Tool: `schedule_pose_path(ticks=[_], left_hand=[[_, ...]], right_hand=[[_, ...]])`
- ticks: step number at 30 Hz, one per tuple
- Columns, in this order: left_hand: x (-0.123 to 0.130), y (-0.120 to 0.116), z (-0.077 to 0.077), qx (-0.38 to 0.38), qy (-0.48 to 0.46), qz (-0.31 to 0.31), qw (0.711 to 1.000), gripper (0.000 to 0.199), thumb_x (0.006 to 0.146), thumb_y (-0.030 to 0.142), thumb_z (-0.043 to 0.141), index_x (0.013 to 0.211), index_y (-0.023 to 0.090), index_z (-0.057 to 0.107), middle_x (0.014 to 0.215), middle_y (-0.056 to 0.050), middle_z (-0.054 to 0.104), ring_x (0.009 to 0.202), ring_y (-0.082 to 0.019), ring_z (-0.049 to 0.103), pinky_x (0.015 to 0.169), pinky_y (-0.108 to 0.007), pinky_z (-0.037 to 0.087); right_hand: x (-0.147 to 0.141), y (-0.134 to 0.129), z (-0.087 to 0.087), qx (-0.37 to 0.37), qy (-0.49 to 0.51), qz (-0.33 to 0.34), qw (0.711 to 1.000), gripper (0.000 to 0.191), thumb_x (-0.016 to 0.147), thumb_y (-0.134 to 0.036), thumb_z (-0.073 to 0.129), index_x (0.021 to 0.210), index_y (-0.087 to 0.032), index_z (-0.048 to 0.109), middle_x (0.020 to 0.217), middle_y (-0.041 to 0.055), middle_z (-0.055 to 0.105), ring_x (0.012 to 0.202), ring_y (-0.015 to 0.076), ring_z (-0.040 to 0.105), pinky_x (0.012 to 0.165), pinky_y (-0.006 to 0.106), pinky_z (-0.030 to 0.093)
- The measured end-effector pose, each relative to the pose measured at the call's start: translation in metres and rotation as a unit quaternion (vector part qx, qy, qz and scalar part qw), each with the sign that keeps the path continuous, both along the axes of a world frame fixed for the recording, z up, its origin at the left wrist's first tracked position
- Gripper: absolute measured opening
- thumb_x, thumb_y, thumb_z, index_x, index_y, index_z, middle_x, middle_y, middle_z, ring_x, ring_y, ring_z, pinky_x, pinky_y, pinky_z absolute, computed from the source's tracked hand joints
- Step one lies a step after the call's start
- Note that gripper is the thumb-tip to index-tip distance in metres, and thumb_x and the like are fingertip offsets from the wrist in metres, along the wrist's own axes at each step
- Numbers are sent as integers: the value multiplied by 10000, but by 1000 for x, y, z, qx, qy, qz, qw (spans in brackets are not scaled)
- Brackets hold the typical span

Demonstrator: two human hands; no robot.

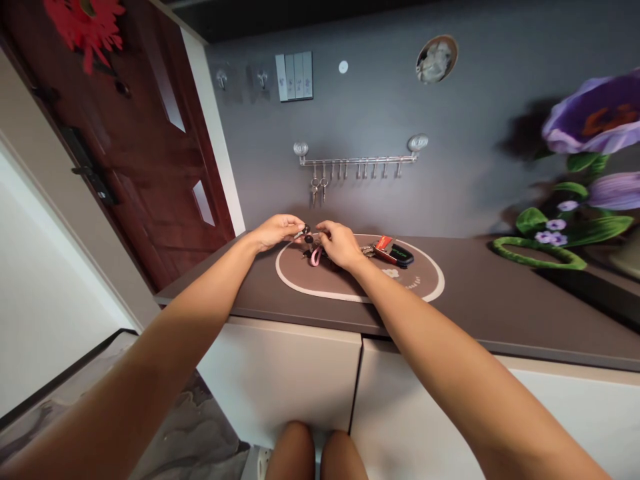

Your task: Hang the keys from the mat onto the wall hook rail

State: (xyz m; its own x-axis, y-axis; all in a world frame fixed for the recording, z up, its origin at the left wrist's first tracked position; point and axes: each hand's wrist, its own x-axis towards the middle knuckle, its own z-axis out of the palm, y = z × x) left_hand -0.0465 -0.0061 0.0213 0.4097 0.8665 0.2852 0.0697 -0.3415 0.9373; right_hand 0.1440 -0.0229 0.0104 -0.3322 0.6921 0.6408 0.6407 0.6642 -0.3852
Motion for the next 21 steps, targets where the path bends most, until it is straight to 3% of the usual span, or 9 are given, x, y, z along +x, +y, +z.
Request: schedule_pose_path(ticks=[8,13,21], left_hand=[[7,-8,7,13,-35,60,997,217,708,286,626,793,95,564,737,-24,602,652,-77,569,653,-235,479],[9,-7,6,14,-32,56,998,218,697,277,636,797,97,565,682,-2,581,565,-56,547,612,-226,474],[9,-5,3,6,-28,43,999,231,695,277,641,819,96,567,660,-7,587,586,-72,569,638,-244,490]], right_hand=[[-7,-7,0,16,37,42,998,139,777,-290,480,836,-178,537,811,30,595,691,120,536,661,243,415],[-11,-10,-1,40,43,43,997,135,761,-315,511,775,-181,517,761,18,551,687,122,512,658,242,395],[-10,-6,-2,51,45,33,997,129,779,-298,488,740,-179,518,740,24,533,686,127,493,658,244,386]])
